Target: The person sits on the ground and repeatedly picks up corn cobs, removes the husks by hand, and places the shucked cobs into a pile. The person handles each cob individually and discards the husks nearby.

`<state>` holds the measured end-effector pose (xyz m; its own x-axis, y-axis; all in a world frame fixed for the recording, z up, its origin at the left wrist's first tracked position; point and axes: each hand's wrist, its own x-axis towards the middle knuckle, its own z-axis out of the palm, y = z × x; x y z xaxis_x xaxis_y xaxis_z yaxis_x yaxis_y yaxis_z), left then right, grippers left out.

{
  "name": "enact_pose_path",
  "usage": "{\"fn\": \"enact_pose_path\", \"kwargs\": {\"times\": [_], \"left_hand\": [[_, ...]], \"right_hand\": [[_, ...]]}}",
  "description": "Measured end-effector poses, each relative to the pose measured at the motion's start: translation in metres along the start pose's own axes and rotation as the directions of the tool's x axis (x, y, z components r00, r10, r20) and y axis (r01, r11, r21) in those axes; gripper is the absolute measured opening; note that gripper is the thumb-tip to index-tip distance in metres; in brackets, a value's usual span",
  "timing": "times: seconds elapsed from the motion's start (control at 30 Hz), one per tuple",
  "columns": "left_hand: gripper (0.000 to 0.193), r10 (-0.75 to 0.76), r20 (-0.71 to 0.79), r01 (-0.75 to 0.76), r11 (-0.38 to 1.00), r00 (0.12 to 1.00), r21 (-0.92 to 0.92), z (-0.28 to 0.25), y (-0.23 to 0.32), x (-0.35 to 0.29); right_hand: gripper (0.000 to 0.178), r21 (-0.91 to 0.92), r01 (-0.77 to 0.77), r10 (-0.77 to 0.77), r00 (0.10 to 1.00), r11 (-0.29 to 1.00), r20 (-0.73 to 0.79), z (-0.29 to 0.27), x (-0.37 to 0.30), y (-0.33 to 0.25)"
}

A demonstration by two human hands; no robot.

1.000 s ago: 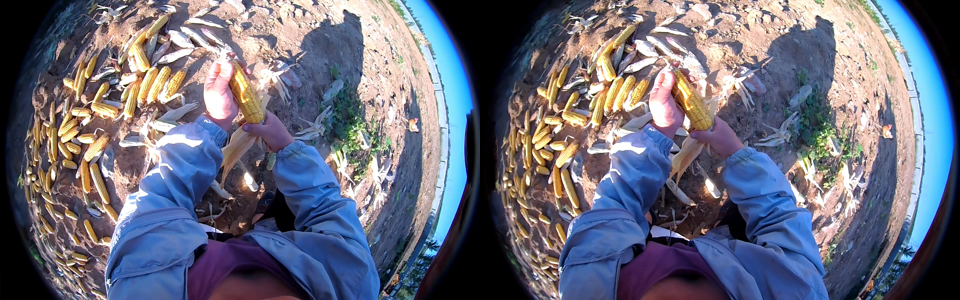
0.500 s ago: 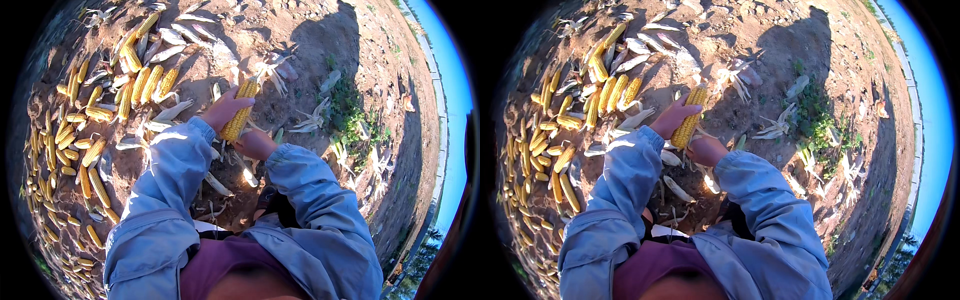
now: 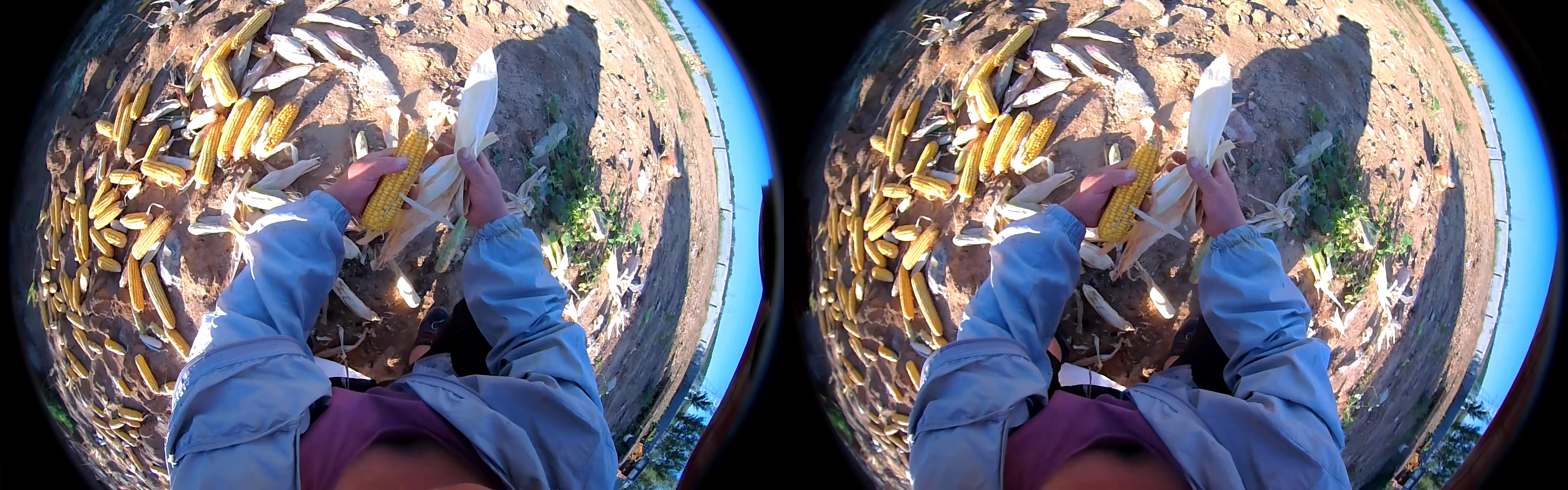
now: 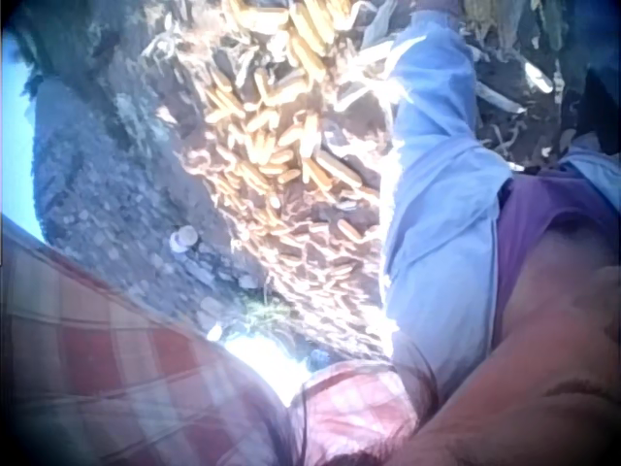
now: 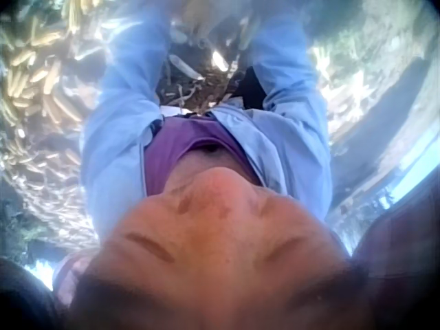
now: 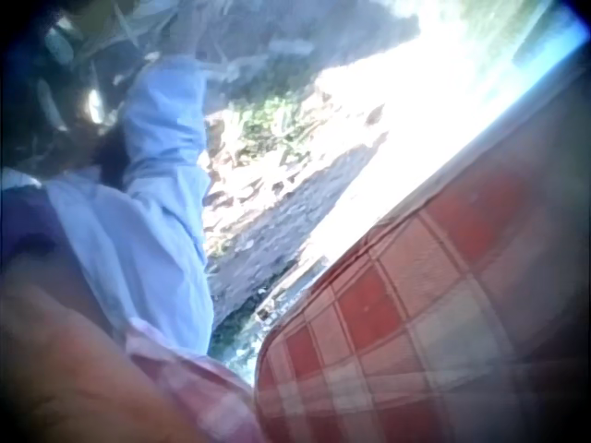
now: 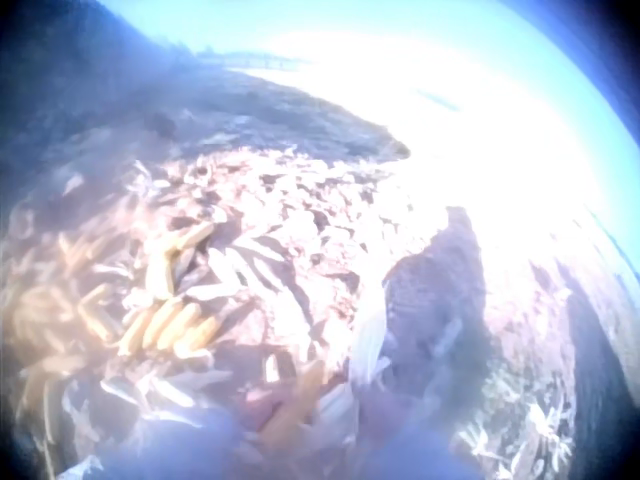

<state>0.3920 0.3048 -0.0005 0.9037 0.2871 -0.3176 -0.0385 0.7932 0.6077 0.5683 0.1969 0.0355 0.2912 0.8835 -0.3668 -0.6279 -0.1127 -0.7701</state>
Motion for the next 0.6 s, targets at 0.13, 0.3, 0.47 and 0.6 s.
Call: {"fn": "enact_pose_path", "kwargs": {"times": [0.13, 0.3, 0.47, 0.6], "left_hand": [[0.038, -0.114, -0.149, 0.128, 0.988, 0.982, 0.089, 0.008, -0.013, -0.010], [0.031, -0.318, -0.362, 0.348, 0.938, 0.876, 0.017, -0.053, -0.034, -0.098], [0.034, -0.069, -0.916, -0.316, 0.926, 0.395, -0.206, -0.142, -0.025, -0.302], [0.038, 0.122, -0.780, -0.720, 0.321, -0.613, 0.616, -0.122, 0.011, -0.570]], "right_hand": [[0.037, -0.640, -0.049, 0.052, 0.999, 0.767, -0.015, -0.003, 0.004, 0.019], [0.051, -0.790, -0.052, -0.104, 0.984, 0.611, -0.145, -0.037, 0.020, 0.032], [0.058, -0.896, 0.058, -0.023, 0.998, 0.440, 0.053, -0.063, 0.022, 0.075], [0.053, -0.943, -0.156, 0.152, 0.982, 0.295, -0.115, -0.080, 0.027, 0.098]]}}
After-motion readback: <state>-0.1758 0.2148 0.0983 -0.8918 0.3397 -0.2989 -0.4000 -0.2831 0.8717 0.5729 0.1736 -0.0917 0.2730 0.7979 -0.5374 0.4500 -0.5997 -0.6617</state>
